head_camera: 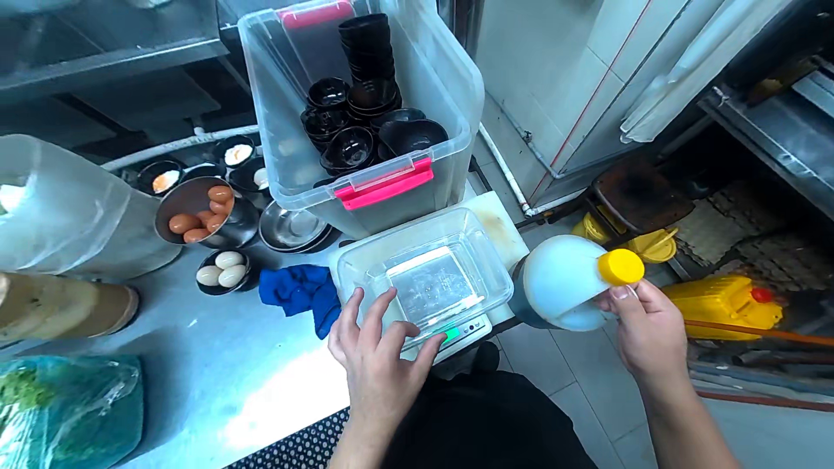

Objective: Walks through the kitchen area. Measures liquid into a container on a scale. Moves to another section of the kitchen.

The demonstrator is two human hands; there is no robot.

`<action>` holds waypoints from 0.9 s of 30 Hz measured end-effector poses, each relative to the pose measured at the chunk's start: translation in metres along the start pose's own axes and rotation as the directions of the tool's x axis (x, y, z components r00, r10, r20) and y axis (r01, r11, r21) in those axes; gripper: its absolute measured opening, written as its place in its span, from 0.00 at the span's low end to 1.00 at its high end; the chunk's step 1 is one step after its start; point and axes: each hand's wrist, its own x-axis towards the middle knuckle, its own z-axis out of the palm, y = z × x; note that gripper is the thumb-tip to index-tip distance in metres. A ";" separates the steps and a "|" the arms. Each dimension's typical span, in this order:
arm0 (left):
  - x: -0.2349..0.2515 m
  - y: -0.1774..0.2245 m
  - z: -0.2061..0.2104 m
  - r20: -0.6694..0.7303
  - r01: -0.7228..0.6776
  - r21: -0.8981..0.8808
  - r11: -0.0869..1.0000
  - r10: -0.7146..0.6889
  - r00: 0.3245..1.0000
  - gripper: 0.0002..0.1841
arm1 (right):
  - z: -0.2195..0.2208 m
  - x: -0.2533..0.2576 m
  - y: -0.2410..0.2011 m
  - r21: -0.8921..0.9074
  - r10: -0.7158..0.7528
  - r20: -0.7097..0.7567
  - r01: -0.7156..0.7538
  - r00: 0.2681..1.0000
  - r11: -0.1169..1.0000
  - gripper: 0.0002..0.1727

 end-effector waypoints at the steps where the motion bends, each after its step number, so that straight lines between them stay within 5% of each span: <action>1: -0.001 0.001 0.002 -0.013 0.005 -0.003 1.000 -0.006 1.000 0.22 | 0.000 0.000 0.000 0.003 -0.001 0.001 0.001 1.000 1.000 0.15; 19: 0.001 0.010 -0.006 -0.010 0.026 -0.005 1.000 -0.026 1.000 0.21 | -0.002 0.001 -0.002 -0.009 0.005 0.009 -0.005 1.000 1.000 0.14; 24: 0.001 0.024 -0.042 -0.146 -0.079 -0.283 0.956 0.038 0.989 0.10 | -0.002 0.001 -0.002 -0.021 -0.015 0.017 0.016 1.000 1.000 0.14; 27: -0.007 0.038 -0.056 -0.105 -0.164 -0.517 0.840 0.128 0.986 0.09 | -0.001 0.001 -0.002 -0.010 -0.013 0.014 0.013 1.000 1.000 0.13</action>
